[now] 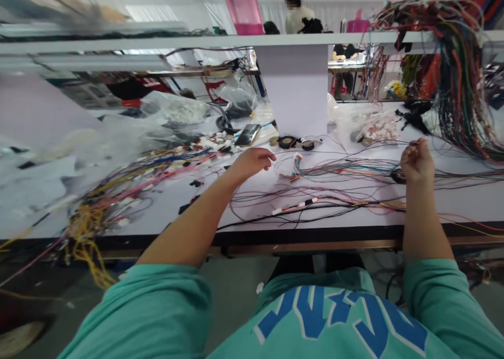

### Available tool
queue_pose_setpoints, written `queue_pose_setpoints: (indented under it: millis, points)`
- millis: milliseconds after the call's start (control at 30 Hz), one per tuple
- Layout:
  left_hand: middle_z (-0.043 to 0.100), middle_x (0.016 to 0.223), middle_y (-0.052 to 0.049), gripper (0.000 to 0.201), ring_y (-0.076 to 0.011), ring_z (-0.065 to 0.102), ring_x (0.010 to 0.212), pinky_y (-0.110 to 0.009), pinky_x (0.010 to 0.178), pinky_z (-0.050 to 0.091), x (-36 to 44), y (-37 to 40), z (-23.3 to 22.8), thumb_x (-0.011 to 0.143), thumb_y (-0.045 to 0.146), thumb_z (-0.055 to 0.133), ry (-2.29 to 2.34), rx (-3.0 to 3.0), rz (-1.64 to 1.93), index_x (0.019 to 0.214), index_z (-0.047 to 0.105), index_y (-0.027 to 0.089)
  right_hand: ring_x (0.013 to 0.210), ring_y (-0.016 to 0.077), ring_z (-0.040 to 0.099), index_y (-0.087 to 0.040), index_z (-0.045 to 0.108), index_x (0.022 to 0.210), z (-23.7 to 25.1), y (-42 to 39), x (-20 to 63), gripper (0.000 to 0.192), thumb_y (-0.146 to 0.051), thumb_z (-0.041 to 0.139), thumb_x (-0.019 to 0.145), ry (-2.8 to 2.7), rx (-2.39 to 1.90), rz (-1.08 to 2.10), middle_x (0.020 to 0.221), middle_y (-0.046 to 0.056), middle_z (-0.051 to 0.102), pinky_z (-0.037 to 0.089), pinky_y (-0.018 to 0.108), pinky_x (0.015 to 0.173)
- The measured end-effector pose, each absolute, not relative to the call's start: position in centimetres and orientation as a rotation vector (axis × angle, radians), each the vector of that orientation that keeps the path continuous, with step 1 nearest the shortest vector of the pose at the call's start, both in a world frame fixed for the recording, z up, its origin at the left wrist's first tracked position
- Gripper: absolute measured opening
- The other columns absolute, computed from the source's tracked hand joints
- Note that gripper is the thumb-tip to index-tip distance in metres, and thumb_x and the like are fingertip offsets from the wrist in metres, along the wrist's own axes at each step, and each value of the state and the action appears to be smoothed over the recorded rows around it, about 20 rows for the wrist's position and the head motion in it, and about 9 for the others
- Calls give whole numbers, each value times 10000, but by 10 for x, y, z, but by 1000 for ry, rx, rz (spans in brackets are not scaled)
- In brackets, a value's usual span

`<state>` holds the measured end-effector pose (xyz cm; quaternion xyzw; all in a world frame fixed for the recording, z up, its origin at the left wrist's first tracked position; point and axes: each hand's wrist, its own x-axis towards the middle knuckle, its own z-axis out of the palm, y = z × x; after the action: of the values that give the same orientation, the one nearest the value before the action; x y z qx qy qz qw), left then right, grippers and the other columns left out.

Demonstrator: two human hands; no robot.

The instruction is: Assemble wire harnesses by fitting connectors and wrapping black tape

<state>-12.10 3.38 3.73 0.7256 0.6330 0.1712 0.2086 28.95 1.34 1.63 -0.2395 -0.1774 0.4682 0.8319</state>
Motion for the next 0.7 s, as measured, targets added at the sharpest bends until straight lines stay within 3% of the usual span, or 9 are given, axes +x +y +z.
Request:
queue_pose_setpoints:
  millis: [100,233,467,700]
  points:
    - [614,626,8,422,-126,554,539,-233,561,426,-110,27,37,635,254,602,1351,1772,276,1045,616,156,448,-6,504,-204,569,679,8,17,289,139,-227,650,789,-540,-495,1025,569,-100,559,454,64,437]
    - [635,645,8,541,-110,551,500,-220,501,406,-76,19,23,564,286,726,1093,1545,29,1063,567,150,480,-1,516,-223,580,721,1,20,282,158,-329,691,755,-683,-496,1100,631,-96,590,470,82,461]
    - [651,680,-11,374,-102,586,521,-197,459,394,-10,23,18,593,241,790,919,1283,160,900,602,138,504,32,509,-248,554,784,-9,24,272,315,-521,688,701,-990,-619,1049,601,-85,551,468,141,480]
    - [576,547,-9,121,-57,454,372,-176,354,263,17,36,30,779,224,630,1020,1260,385,771,621,104,421,30,384,-236,526,770,-5,19,271,347,-491,725,644,-975,-617,1161,511,-99,433,358,158,406]
